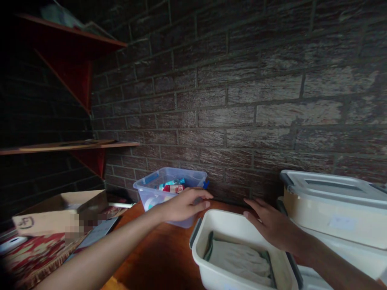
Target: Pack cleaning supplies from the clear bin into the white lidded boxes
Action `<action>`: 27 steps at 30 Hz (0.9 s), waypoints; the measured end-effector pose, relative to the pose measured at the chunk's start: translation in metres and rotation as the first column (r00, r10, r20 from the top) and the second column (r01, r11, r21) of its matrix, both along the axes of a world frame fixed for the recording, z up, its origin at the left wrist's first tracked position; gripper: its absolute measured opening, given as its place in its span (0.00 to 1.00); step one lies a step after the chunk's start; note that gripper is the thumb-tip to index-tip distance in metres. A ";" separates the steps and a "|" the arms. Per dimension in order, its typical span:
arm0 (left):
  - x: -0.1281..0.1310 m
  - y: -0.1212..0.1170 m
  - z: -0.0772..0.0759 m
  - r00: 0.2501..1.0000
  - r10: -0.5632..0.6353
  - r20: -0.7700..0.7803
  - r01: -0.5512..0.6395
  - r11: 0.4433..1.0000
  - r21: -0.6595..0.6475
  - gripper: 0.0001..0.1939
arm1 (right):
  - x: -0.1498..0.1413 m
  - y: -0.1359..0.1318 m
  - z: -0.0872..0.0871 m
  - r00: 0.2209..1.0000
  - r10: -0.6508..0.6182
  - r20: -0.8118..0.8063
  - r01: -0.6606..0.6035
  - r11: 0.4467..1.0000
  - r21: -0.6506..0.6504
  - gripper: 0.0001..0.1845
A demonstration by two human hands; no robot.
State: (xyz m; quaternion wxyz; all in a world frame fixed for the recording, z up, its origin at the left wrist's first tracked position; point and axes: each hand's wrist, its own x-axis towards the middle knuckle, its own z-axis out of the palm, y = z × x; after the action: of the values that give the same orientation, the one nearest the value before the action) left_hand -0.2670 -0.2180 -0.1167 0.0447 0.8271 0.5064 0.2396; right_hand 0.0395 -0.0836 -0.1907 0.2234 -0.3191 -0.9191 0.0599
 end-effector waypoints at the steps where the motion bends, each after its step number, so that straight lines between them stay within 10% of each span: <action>1: -0.010 -0.001 0.008 1.000 0.010 0.001 -0.010 1.000 0.003 0.18 | -0.007 -0.002 0.011 1.000 0.013 -0.019 -0.012 0.999 0.042 0.31; 9: -0.091 0.016 0.026 0.980 0.194 -0.032 -0.196 0.979 -0.060 0.19 | -0.067 -0.012 0.080 0.998 0.061 -0.011 -0.057 0.972 0.229 0.26; 27: -0.163 0.064 0.035 0.840 0.411 -0.354 -0.445 0.895 -0.018 0.22 | -0.089 0.018 0.073 0.995 0.081 0.052 -0.091 0.964 0.250 0.24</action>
State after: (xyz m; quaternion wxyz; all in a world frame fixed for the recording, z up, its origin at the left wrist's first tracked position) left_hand -0.4298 -0.1540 -0.0819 -0.0571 0.7184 0.6897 0.0708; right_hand -0.0499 -0.0659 -0.1173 0.2405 -0.2489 -0.9366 -0.0545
